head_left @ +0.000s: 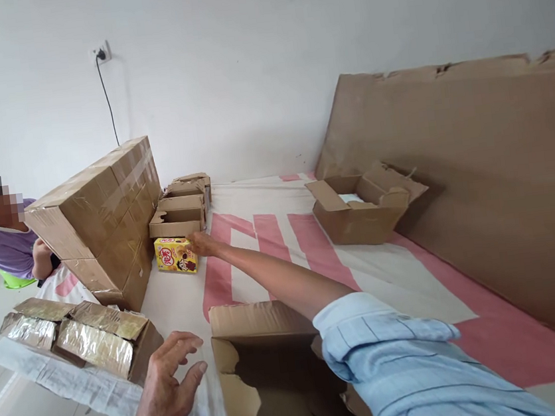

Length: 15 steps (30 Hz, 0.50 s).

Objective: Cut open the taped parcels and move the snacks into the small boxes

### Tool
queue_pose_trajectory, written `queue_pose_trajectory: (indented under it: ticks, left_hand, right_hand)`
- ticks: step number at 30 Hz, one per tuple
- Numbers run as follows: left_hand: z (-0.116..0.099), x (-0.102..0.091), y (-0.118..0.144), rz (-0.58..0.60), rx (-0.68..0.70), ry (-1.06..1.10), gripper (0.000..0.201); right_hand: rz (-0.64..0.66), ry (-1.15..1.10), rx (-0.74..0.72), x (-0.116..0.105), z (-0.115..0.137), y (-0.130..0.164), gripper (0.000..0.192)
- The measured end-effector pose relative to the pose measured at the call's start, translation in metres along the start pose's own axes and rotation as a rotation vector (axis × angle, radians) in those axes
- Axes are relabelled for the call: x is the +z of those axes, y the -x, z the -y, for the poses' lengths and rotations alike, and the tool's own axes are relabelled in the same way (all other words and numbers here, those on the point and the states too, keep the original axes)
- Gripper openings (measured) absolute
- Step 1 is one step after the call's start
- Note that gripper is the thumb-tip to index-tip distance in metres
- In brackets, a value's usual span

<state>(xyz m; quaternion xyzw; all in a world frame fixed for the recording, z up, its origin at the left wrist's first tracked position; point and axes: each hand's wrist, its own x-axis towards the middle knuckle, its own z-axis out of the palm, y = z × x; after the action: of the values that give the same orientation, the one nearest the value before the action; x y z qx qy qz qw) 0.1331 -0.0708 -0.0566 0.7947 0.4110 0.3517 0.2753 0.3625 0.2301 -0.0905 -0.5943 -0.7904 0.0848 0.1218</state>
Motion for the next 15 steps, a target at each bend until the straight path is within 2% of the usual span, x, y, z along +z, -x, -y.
queue_pose_trajectory:
  ticks: [6,9,15]
  left_hand:
    - [0.004,-0.002,-0.003,-0.011,0.0,-0.012,0.023]
    - [0.005,-0.002,-0.004,-0.032,-0.017,0.0,0.026]
    - [0.004,-0.001,-0.003,-0.103,0.006,0.115,0.035]
  right_hand:
    - [-0.124,0.063,0.054,0.001,-0.001,-0.003,0.041]
    - [-0.119,0.098,0.07,0.004,0.0,-0.001,0.036]
    - [-0.101,0.136,0.068,0.003,0.006,0.011,0.045]
